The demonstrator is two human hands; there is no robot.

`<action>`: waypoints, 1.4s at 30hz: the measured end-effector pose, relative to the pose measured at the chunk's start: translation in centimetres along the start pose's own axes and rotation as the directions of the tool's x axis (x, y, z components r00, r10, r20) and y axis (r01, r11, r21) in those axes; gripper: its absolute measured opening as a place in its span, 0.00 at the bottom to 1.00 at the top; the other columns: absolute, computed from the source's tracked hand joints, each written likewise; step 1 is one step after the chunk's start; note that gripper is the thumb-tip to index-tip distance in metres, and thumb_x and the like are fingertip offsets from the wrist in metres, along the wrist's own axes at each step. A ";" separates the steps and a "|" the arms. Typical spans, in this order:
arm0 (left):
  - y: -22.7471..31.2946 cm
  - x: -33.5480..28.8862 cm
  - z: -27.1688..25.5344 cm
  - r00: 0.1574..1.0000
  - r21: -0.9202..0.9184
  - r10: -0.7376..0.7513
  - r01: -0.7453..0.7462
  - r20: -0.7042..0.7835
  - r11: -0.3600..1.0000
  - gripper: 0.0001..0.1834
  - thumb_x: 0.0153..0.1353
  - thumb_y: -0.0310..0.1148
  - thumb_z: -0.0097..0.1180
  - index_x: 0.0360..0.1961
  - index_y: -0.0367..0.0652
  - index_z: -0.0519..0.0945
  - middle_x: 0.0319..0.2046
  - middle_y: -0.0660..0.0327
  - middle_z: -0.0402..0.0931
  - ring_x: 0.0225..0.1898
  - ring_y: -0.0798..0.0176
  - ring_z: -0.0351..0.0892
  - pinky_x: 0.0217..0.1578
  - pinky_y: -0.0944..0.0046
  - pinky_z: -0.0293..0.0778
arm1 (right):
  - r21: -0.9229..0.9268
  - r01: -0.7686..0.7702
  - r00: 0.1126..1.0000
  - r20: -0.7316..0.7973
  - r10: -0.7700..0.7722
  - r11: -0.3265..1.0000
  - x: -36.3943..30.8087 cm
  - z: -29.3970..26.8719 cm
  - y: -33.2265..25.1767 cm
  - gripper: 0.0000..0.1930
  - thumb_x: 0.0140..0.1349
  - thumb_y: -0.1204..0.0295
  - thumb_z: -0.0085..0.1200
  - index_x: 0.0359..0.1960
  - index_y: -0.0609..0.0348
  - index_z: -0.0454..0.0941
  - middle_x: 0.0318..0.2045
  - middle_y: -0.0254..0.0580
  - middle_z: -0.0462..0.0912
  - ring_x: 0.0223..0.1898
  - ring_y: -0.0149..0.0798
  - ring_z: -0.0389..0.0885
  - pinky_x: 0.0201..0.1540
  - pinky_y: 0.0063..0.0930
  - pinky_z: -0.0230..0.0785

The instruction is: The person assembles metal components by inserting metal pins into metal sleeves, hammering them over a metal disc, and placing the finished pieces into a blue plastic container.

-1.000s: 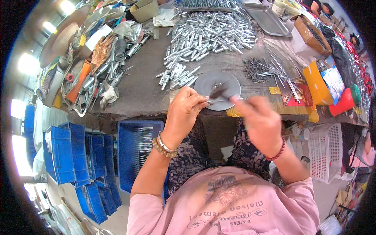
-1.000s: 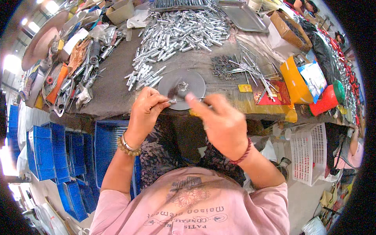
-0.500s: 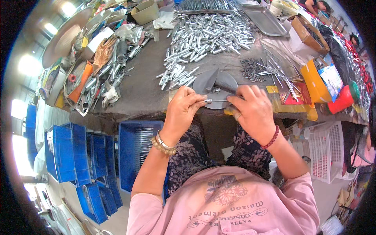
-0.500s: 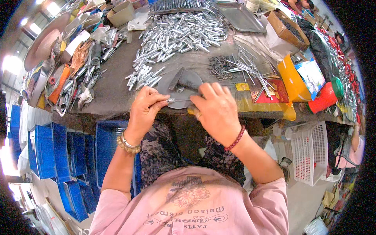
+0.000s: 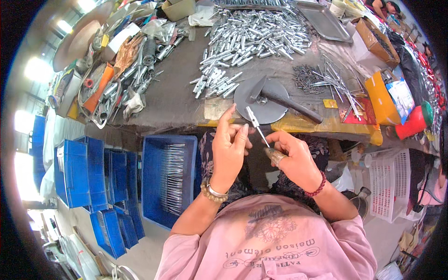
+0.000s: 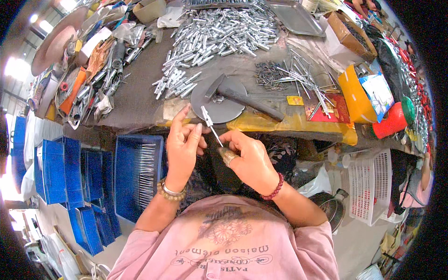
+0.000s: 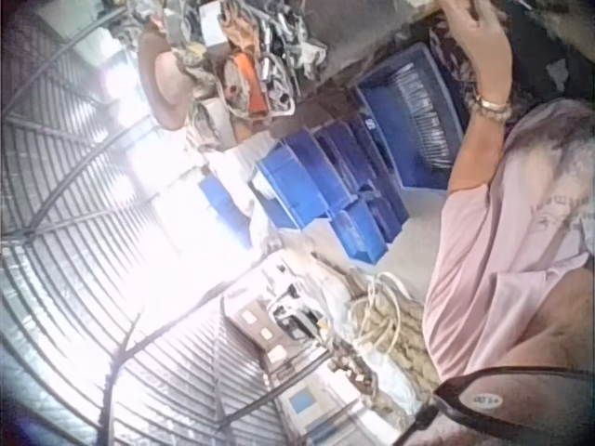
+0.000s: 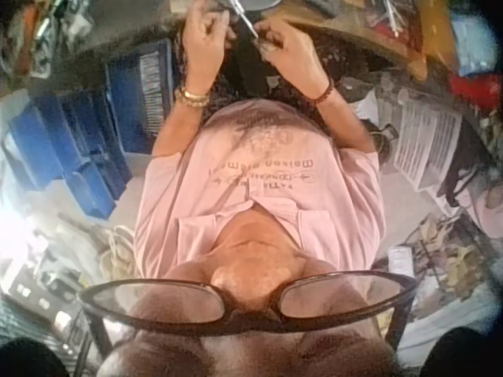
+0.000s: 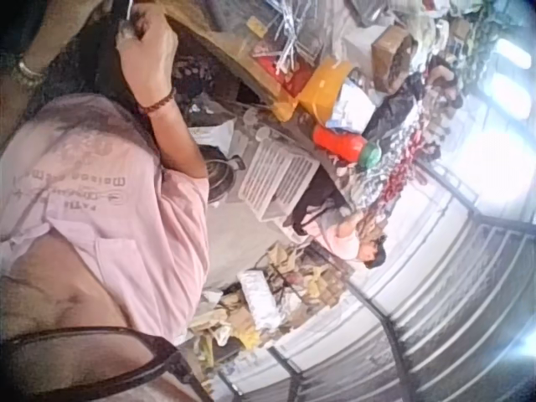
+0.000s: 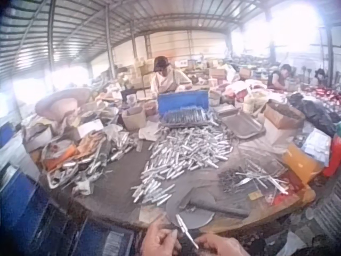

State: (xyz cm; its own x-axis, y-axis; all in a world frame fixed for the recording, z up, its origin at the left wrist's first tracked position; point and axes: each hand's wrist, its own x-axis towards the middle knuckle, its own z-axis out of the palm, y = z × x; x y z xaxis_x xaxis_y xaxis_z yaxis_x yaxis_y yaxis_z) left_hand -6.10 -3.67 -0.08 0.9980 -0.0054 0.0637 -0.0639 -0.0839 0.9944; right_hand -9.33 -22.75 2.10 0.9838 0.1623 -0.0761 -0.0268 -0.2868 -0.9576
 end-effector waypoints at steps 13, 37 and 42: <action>-0.8 -1.6 -5.4 0.992 -0.286 -0.107 0.084 -0.064 0.954 0.30 0.68 0.29 0.68 0.68 0.41 0.70 0.34 0.66 0.82 0.28 0.76 0.74 0.25 0.73 0.71 | -0.360 0.304 0.936 -0.059 -0.346 0.882 -0.6 1.6 -0.5 0.24 0.63 0.86 0.60 0.62 0.60 0.81 0.46 0.47 0.87 0.47 0.42 0.87 0.53 0.34 0.78; -20.7 -17.1 -31.9 0.247 0.500 -0.612 0.818 -0.751 -0.284 0.16 0.70 0.33 0.61 0.56 0.43 0.87 0.60 0.48 0.84 0.63 0.43 0.83 0.61 0.50 0.81 | -0.874 0.367 0.577 -0.055 -0.815 0.319 4.9 -1.4 4.4 0.24 0.71 0.70 0.57 0.68 0.56 0.81 0.69 0.48 0.79 0.69 0.52 0.75 0.73 0.48 0.62; -28.9 -22.1 -36.4 0.214 0.312 -0.466 0.940 -0.858 -0.142 0.14 0.71 0.34 0.60 0.54 0.43 0.88 0.60 0.48 0.84 0.62 0.45 0.85 0.60 0.51 0.82 | -0.844 0.406 0.585 -0.055 -0.809 0.351 5.3 -0.7 4.6 0.24 0.69 0.71 0.56 0.68 0.55 0.82 0.68 0.48 0.79 0.68 0.53 0.76 0.73 0.48 0.63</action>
State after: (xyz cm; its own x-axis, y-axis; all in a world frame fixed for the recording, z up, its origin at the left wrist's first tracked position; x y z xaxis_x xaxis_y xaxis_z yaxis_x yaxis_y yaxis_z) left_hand -26.30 35.12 -27.18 0.2439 0.8932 -0.3777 0.9466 -0.3039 -0.1074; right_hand -4.08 -23.85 -2.56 0.6071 0.2752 0.7454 0.5396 -0.8314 -0.1326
